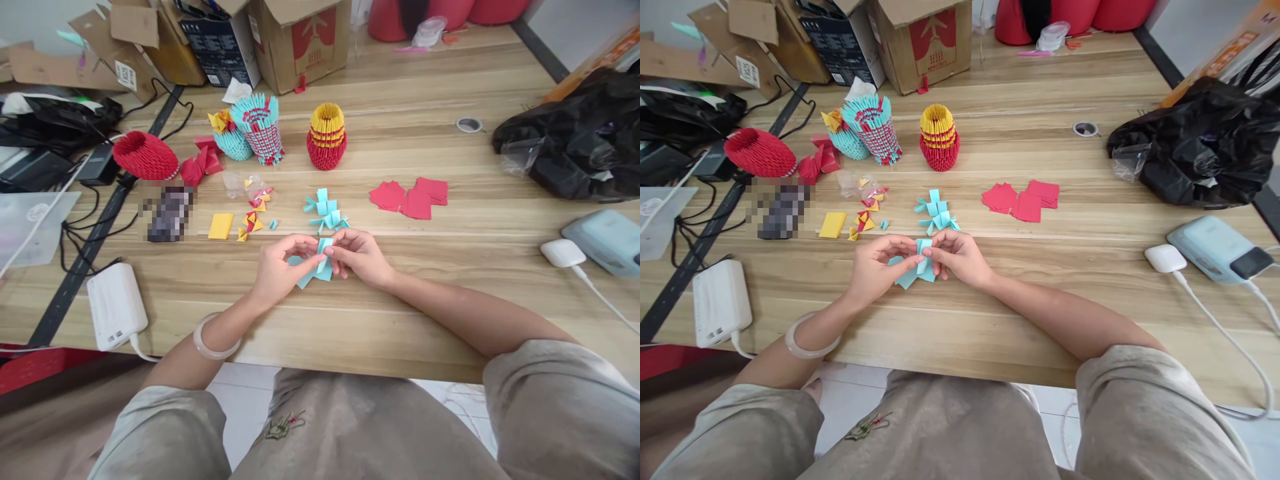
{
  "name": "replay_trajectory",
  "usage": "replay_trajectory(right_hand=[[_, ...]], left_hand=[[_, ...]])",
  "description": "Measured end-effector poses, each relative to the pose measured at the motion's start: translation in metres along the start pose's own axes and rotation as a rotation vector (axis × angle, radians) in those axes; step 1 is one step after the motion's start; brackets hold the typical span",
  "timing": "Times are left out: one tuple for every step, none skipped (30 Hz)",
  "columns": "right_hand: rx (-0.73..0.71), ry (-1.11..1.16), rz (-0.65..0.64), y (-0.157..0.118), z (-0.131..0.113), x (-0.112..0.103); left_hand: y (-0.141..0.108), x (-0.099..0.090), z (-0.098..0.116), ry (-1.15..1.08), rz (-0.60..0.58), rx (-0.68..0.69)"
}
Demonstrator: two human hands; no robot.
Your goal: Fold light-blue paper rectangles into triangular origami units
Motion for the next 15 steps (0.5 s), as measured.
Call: replay_trajectory(right_hand=[[0.003,-0.002,-0.001,0.0001,0.0005,-0.0001],[0.005,-0.006,-0.004,0.0002,0.0011,-0.0001],[0.005,-0.008,-0.008,0.0003,0.0017,-0.0003],[0.004,-0.010,-0.012,0.0005,0.0022,-0.0006],[0.002,-0.010,-0.016,0.0006,0.0028,-0.0011],[-0.001,-0.011,-0.021,0.0007,0.0035,-0.0017],[-0.004,-0.013,-0.025,0.0009,0.0041,-0.0023],[-0.006,-0.016,-0.028,0.0009,0.0047,-0.0030],[-0.009,-0.021,-0.029,0.0010,0.0052,-0.0037],[-0.010,-0.027,-0.027,0.0010,0.0057,-0.0045],[-0.010,-0.032,-0.022,0.0010,0.0061,-0.0053],[-0.009,-0.036,-0.016,0.0010,0.0063,-0.0060],[-0.009,-0.037,-0.011,0.0010,0.0065,-0.0066],[-0.008,-0.038,-0.007,0.0011,0.0066,-0.0069],[-0.009,-0.037,-0.004,0.0011,0.0064,-0.0071]], left_hand=[[-0.0002,0.0004,-0.0017,-0.007,0.005,-0.018],[-0.0003,0.0011,-0.0031,-0.010,0.005,-0.032],[-0.0004,0.0015,-0.0040,-0.012,0.004,-0.040],[-0.0003,0.0015,-0.0048,-0.010,0.005,-0.045],[-0.0001,0.0010,-0.0055,-0.005,0.007,-0.049],[0.0002,0.0002,-0.0060,-0.001,0.013,-0.051],[0.0007,-0.0007,-0.0063,0.002,0.016,-0.052],[0.0012,-0.0014,-0.0066,0.000,0.019,-0.054],[0.0017,-0.0018,-0.0068,-0.004,0.019,-0.058],[0.0021,-0.0019,-0.0070,-0.009,0.016,-0.064],[0.0024,-0.0017,-0.0070,-0.014,0.013,-0.069],[0.0026,-0.0013,-0.0068,-0.018,0.009,-0.074],[0.0026,-0.0008,-0.0066,-0.021,0.007,-0.078],[0.0024,-0.0003,-0.0064,-0.026,0.007,-0.082],[0.0022,0.0002,-0.0065,-0.032,0.007,-0.086]])
Point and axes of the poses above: each hand's wrist, its own y-axis towards the middle knuckle, its own x-axis out of the palm, z = x × y, the point moved 9 cm from there along y, towards the middle knuckle
